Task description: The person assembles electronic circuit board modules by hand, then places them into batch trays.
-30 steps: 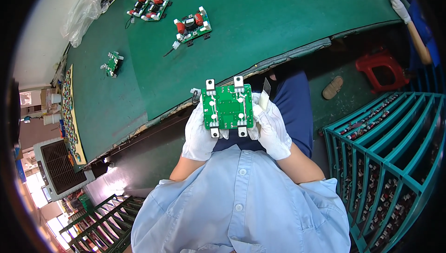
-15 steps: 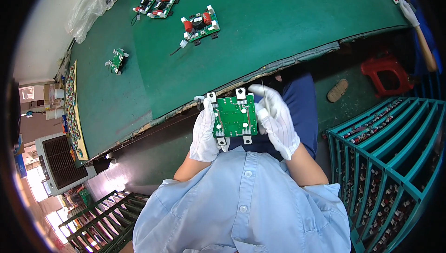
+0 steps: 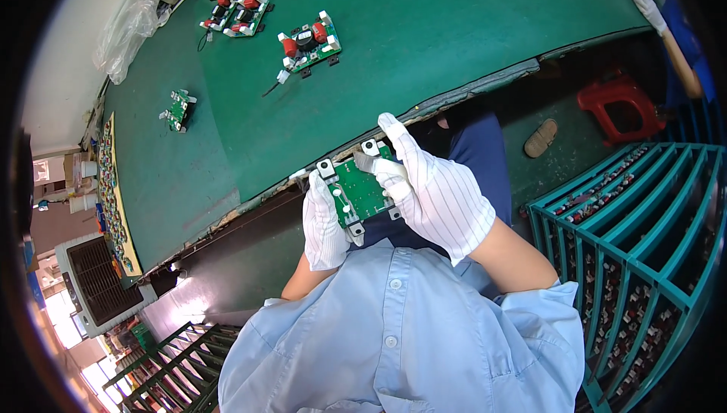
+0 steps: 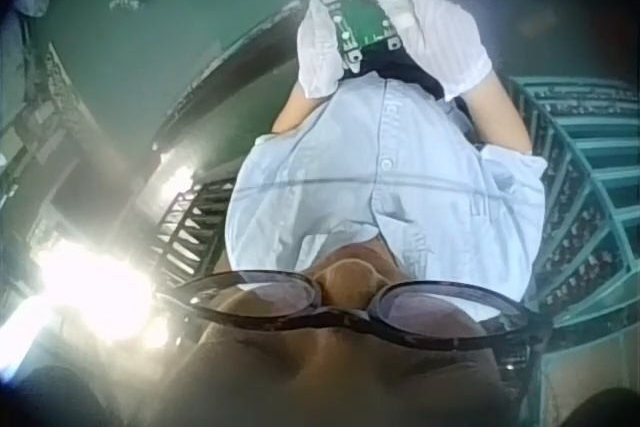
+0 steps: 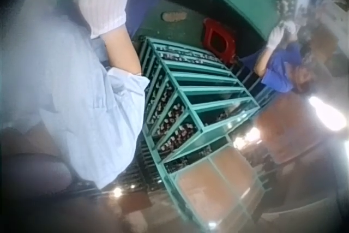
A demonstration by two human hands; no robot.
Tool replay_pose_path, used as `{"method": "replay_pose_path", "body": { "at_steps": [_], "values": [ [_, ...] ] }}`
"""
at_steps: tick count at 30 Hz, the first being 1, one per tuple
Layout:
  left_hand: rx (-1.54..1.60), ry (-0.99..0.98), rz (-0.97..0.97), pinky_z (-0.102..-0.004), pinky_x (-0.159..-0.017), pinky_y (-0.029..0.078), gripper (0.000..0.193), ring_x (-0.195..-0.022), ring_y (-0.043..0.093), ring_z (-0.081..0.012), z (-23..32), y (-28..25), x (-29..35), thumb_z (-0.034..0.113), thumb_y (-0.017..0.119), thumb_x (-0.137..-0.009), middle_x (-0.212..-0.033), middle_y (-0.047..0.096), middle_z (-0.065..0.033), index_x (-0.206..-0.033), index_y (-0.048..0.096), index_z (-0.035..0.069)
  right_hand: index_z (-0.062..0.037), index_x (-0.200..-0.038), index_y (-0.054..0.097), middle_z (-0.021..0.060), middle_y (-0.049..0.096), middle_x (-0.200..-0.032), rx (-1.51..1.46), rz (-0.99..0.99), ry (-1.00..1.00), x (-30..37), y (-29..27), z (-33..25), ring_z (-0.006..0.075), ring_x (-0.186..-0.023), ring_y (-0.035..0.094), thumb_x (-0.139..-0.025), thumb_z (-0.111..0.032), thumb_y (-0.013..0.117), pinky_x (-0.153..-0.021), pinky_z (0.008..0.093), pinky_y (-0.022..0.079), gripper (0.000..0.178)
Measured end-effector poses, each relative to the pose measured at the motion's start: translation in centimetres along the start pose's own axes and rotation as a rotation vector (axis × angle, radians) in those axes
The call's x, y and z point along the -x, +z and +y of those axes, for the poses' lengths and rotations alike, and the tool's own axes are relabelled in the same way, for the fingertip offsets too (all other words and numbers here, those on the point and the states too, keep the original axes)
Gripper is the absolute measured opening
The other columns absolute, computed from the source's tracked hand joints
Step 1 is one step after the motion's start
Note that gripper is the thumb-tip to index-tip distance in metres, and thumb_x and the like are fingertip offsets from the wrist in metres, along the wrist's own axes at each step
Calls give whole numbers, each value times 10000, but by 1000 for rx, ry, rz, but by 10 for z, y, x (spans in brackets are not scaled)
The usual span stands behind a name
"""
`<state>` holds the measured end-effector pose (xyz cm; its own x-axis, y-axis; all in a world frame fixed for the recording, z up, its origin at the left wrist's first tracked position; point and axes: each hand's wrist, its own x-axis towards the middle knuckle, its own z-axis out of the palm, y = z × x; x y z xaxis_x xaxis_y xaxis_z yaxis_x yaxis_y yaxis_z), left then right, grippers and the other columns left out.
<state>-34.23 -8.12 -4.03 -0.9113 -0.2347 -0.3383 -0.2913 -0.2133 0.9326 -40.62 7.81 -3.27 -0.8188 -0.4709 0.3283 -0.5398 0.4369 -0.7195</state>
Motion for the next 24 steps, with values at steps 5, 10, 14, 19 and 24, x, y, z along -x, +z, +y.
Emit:
{"method": "replay_pose_path", "body": {
  "at_steps": [5, 10, 14, 19, 24],
  "values": [
    [-111, 119, 36, -236, -637, 379, 453, -696, 413, -84, -13, -13, -2, 393, 319, -954, -821, 531, -25, -1064, 500, -7, 30, -1284, 334, 161, 572, -620, -4, -35, 282, -11, -13, 12, 319, -511, 566, -913, -295, 437, -459, 380, 430, 503],
    [-71, 67, 65, -217, -630, 366, 480, -690, 414, -73, -10, -10, -1, 411, 314, -951, -791, 524, -9, -1093, 507, -5, 30, -1292, 326, 167, 557, -589, 5, -136, 215, -11, -6, -8, 322, -528, 570, -910, -315, 424, -485, 401, 430, 524],
    [-62, 108, 17, -199, -632, 482, 552, -787, 598, -95, -22, -22, -5, 511, 297, -925, -943, 610, -62, -1133, 488, 37, 14, -1291, 338, 161, 606, -814, 53, 30, 226, -9, -7, 33, 301, -626, 593, -897, -185, 480, -529, 360, 449, 464],
    [335, -183, -11, -298, -752, 514, 606, -913, 600, -184, -1, -5, -11, 574, 320, -886, -1108, 570, -86, -1186, 463, 68, 20, -1167, 441, 141, 587, -949, -238, 68, 261, 5, 3, 17, 221, -622, 572, -893, -139, 484, -573, 292, 449, 319],
    [674, -265, 161, -187, -517, 484, 593, -768, 624, -117, 23, 14, -14, 559, 331, -889, -1026, 604, -85, -1167, 475, 56, 11, -995, 491, 95, 561, -742, -376, 22, 409, 19, 1, 16, 178, -603, 547, -877, -171, 516, -565, 270, 432, 219]
  ]
}}
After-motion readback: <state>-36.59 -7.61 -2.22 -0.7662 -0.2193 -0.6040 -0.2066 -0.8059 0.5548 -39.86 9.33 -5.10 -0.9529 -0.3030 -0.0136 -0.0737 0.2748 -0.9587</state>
